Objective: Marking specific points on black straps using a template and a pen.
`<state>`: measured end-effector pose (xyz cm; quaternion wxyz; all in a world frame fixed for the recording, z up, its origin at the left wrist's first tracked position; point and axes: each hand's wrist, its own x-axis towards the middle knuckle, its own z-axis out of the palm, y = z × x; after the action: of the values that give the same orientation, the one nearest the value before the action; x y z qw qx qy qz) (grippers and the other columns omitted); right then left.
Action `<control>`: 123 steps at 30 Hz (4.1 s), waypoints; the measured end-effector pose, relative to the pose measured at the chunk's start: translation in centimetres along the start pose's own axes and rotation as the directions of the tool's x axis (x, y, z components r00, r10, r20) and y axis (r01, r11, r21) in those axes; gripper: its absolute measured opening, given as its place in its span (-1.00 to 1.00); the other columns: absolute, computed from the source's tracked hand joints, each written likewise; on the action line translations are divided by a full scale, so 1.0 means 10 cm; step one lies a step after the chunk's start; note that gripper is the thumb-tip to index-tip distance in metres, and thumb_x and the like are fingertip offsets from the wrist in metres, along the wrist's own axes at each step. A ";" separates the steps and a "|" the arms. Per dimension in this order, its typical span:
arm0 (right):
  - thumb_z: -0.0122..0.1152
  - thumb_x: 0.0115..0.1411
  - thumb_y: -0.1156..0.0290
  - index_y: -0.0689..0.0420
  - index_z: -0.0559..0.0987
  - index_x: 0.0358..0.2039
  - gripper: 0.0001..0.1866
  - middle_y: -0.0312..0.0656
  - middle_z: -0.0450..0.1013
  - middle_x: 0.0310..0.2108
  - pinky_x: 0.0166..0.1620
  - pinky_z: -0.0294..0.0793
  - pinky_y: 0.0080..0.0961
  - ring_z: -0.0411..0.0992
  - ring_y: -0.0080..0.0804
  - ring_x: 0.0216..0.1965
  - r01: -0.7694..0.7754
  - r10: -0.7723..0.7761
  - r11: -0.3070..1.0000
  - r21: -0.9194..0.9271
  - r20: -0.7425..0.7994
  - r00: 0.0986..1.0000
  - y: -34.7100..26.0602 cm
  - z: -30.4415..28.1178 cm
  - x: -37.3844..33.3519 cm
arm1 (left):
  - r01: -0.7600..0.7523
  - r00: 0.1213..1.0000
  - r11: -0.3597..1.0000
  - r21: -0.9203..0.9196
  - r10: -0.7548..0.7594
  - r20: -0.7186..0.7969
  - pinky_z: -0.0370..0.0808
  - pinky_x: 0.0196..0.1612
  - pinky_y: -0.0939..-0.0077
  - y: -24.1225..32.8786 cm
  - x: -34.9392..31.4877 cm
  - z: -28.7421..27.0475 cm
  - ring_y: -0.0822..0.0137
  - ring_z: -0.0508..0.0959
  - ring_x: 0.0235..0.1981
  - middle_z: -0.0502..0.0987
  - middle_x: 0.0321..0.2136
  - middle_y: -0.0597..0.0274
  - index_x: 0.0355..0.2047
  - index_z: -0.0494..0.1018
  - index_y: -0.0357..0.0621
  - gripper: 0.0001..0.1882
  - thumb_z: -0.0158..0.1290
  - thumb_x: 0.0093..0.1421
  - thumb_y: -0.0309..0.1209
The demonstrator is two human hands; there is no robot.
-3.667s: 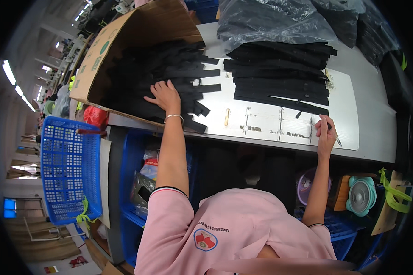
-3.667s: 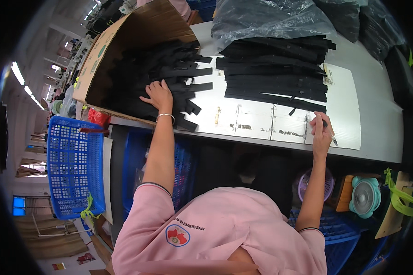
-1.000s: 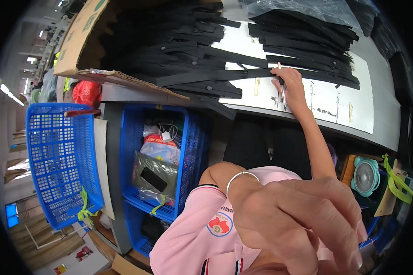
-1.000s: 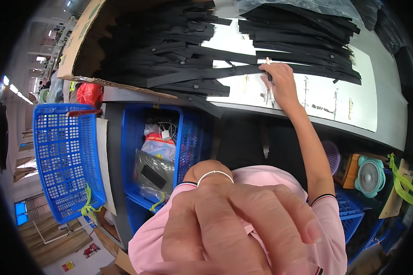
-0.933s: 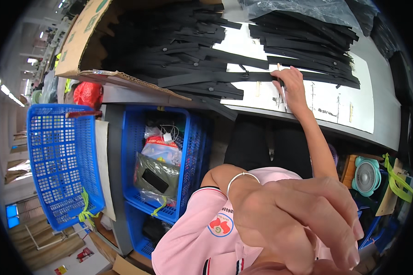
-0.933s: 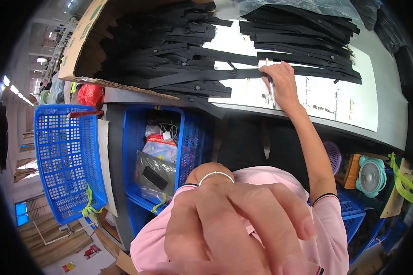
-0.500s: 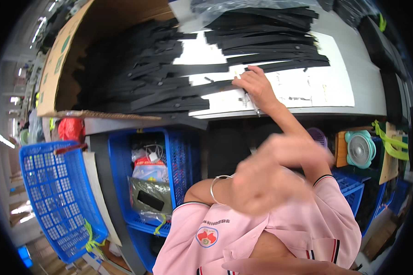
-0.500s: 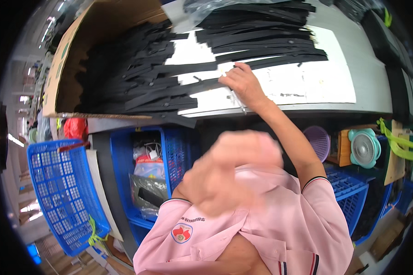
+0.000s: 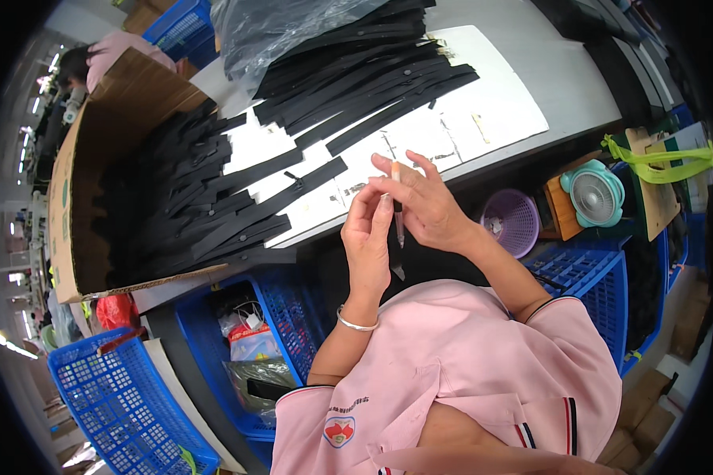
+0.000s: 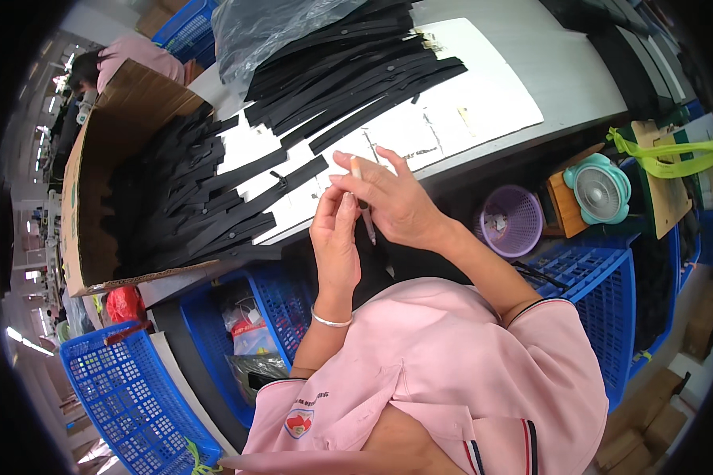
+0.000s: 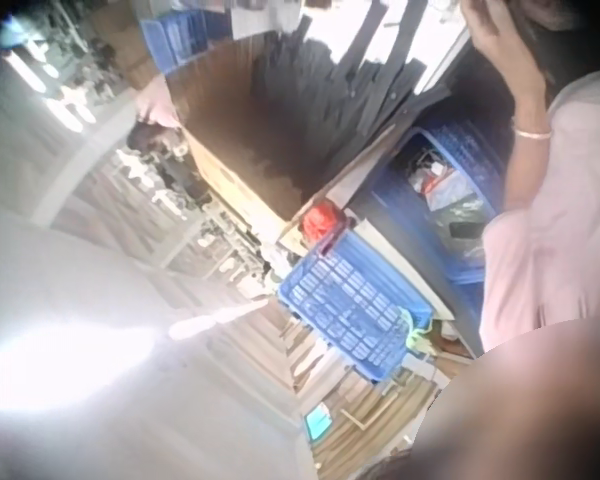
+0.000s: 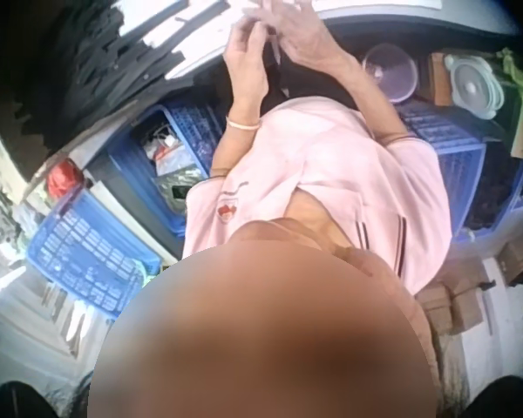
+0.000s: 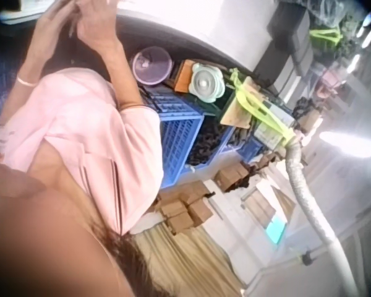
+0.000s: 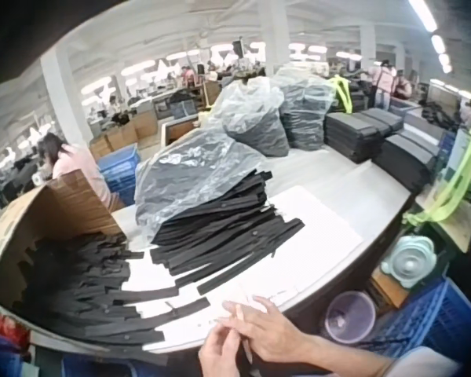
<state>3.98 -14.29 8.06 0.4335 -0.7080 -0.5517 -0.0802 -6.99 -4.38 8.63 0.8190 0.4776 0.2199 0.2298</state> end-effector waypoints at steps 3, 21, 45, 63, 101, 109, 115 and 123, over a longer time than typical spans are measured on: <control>0.08 0.07 0.76 0.05 0.36 0.29 -0.27 -0.09 0.31 0.36 0.38 0.08 -0.12 0.37 -0.17 0.29 -0.037 0.038 0.992 0.123 -0.009 0.999 -0.05 -0.05 -0.10 | 0.023 0.994 0.999 -0.036 -0.019 0.104 0.49 0.04 0.56 0.02 -0.02 0.06 0.47 0.55 -0.06 0.58 -0.05 0.20 0.15 0.41 -0.33 -0.63 0.10 0.40 -0.43; 0.19 0.37 0.45 0.27 0.67 -0.07 -0.78 -0.19 0.61 -0.15 -0.28 0.54 -0.65 0.53 -0.59 -0.26 -0.352 0.567 0.588 0.728 -0.060 0.822 -0.56 -0.45 -0.20 | -0.004 0.998 0.999 0.035 0.002 0.056 0.46 -0.35 0.74 0.24 -0.44 0.20 0.52 0.54 -0.34 0.60 -0.20 0.21 0.03 0.52 -0.36 -0.62 0.23 0.19 -0.66; 0.28 0.21 0.64 0.25 0.66 -0.32 -0.95 -0.27 0.54 -0.41 -0.46 0.36 -0.70 0.39 -0.69 -0.50 -0.363 0.447 0.837 0.410 -0.130 0.885 -0.77 -0.42 -0.24 | -0.277 0.957 0.893 0.354 0.287 0.025 0.46 -0.25 0.73 0.16 -0.65 0.04 0.59 0.52 -0.32 0.61 -0.22 0.30 -0.16 0.60 -0.32 -0.84 0.25 0.24 -0.61; 0.36 -0.10 0.65 0.14 0.58 -0.43 -0.80 -0.27 0.46 -0.52 -0.54 0.33 -0.50 0.36 -0.39 -0.61 0.009 -0.087 0.982 -0.187 -0.414 0.906 -0.79 -0.13 -0.19 | -0.133 0.987 0.991 0.025 0.134 -0.086 0.50 -0.19 0.68 0.20 -0.72 0.11 0.55 0.57 -0.28 0.63 -0.25 0.23 -0.15 0.56 -0.32 -0.88 0.16 0.34 -0.53; 0.43 0.16 0.28 0.02 0.71 -0.39 -0.89 -0.46 0.44 -0.56 -0.48 0.19 -0.66 0.32 -0.68 -0.65 0.454 -0.279 0.830 0.323 -0.464 0.841 -1.57 -0.89 -0.13 | -0.606 0.512 0.624 -0.493 0.780 0.359 0.57 -0.30 0.25 1.34 -1.24 0.26 0.00 0.71 -0.36 0.70 -0.35 -0.11 -0.34 0.63 -0.29 -0.86 0.19 0.27 -0.44; 0.43 0.14 0.29 -0.04 0.68 -0.32 -0.88 -0.48 0.43 -0.49 -0.45 0.23 -0.69 0.34 -0.69 -0.62 0.411 -0.287 0.865 0.289 -0.389 0.876 -1.60 -0.94 -0.18 | -0.570 0.544 0.631 -0.526 0.770 0.334 0.57 -0.32 0.27 1.35 -1.21 0.26 -0.02 0.71 -0.36 0.70 -0.35 -0.10 -0.34 0.62 -0.29 -0.84 0.19 0.29 -0.42; 0.44 0.14 0.25 -0.04 0.68 -0.32 -0.87 -0.48 0.43 -0.50 -0.46 0.24 -0.70 0.35 -0.68 -0.61 0.409 -0.272 0.858 0.312 -0.400 0.875 -1.61 -0.92 -0.15 | -0.558 0.574 0.648 -0.518 0.752 0.322 0.57 -0.32 0.27 1.33 -1.19 0.22 -0.01 0.71 -0.37 0.69 -0.36 -0.10 -0.35 0.61 -0.29 -0.82 0.18 0.31 -0.40; 0.23 0.35 0.27 0.25 0.53 -0.28 -0.73 -0.16 0.44 -0.44 -0.52 0.40 -0.48 0.46 -0.41 -0.59 0.538 -0.456 0.733 0.415 -0.287 0.842 -1.50 -1.00 0.04 | -0.582 0.563 0.639 -0.503 0.763 0.317 0.56 -0.33 0.27 1.30 -1.19 0.17 -0.02 0.71 -0.36 0.69 -0.34 -0.11 -0.32 0.61 -0.31 -0.83 0.20 0.28 -0.41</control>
<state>-5.05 -20.82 22.27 0.6019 -0.3945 -0.6851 -0.1127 -17.65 -6.86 22.55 0.7611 0.4169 -0.2479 0.4307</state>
